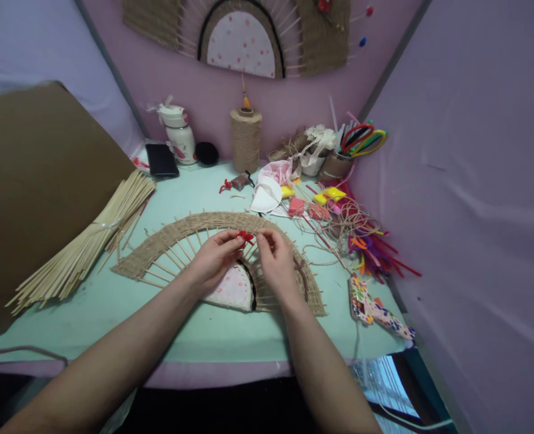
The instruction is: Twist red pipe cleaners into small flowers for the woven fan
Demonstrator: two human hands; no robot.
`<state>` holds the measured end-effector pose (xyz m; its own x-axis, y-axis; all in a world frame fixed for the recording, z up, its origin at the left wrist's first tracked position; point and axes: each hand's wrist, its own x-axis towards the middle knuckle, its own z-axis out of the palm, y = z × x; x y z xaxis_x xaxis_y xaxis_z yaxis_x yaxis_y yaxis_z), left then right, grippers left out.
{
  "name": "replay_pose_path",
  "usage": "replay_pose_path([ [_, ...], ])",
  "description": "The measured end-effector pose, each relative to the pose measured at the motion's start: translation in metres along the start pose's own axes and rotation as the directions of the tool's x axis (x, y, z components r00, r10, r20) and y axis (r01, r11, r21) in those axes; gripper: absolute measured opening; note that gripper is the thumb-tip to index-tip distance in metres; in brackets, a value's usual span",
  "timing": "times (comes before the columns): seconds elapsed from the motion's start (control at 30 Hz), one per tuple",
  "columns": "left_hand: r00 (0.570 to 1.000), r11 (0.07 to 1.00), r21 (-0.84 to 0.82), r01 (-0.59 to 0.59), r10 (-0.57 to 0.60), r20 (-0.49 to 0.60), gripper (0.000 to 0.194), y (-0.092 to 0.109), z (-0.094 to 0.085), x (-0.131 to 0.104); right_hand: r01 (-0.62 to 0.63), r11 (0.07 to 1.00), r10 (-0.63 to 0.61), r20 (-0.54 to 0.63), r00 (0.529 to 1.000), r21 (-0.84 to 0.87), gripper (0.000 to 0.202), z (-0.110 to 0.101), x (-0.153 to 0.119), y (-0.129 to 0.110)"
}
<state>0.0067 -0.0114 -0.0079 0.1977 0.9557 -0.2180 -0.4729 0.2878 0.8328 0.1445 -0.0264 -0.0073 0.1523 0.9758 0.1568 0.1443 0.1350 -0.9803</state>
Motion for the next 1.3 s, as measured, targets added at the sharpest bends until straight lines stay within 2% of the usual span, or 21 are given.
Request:
replay_pose_path([
  [0.03, 1.000, 0.999, -0.031, 0.005, -0.005, -0.023, 0.022, -0.001, 0.001, 0.000, 0.149, 0.983, -0.156, -0.067, 0.985, -0.111, 0.015, 0.001, -0.002, 0.000],
  [0.1, 0.999, 0.998, -0.066, 0.000, -0.003, -0.042, 0.022, -0.002, 0.002, 0.000, 0.356, 0.898, -0.387, -0.080, 0.919, -0.260, 0.010, 0.003, -0.005, -0.002],
  [0.17, 0.998, 0.998, -0.063, -0.029, 0.025, -0.055, 0.022, -0.002, 0.002, 0.000, 0.455, 0.831, -0.489, -0.030, 0.872, -0.321, 0.007, 0.004, -0.008, -0.003],
  [0.23, 0.996, 0.997, -0.018, -0.068, 0.067, -0.057, 0.021, -0.002, 0.001, 0.000, 0.471, 0.816, -0.501, -0.001, 0.866, -0.334, 0.007, 0.006, -0.009, -0.003],
  [0.33, 0.992, 0.992, 0.055, -0.113, 0.116, -0.054, 0.020, -0.004, 0.000, 0.000, 0.430, 0.840, -0.460, -0.016, 0.888, -0.331, 0.005, 0.007, -0.008, -0.001],
  [0.47, 0.989, 0.987, 0.106, -0.123, 0.131, -0.063, 0.022, -0.006, 0.000, 0.000, 0.388, 0.862, -0.420, -0.032, 0.907, -0.325, 0.007, 0.008, -0.006, 0.001],
  [0.67, 0.983, 0.957, 0.250, -0.145, 0.169, -0.076, 0.021, -0.001, 0.001, -0.002, 0.362, 0.881, -0.378, 0.004, 0.926, -0.304, 0.010, 0.007, -0.005, 0.003],
  [0.83, 0.979, 0.933, 0.318, -0.167, 0.196, -0.060, 0.021, 0.000, 0.000, -0.001, 0.383, 0.877, -0.386, 0.050, 0.921, -0.290, 0.010, 0.006, -0.006, 0.002],
  [1.07, 0.996, 0.997, 0.075, -0.034, 0.040, -0.077, 0.018, 0.001, 0.000, 0.000, 0.471, 0.811, -0.450, 0.142, 0.881, -0.347, 0.011, 0.004, -0.005, 0.001],
  [1.3, 0.989, 0.998, 0.006, 0.062, -0.060, -0.137, 0.017, 0.006, 0.000, -0.001, 0.630, 0.580, -0.548, 0.326, 0.771, -0.516, 0.022, 0.001, -0.005, 0.006],
])
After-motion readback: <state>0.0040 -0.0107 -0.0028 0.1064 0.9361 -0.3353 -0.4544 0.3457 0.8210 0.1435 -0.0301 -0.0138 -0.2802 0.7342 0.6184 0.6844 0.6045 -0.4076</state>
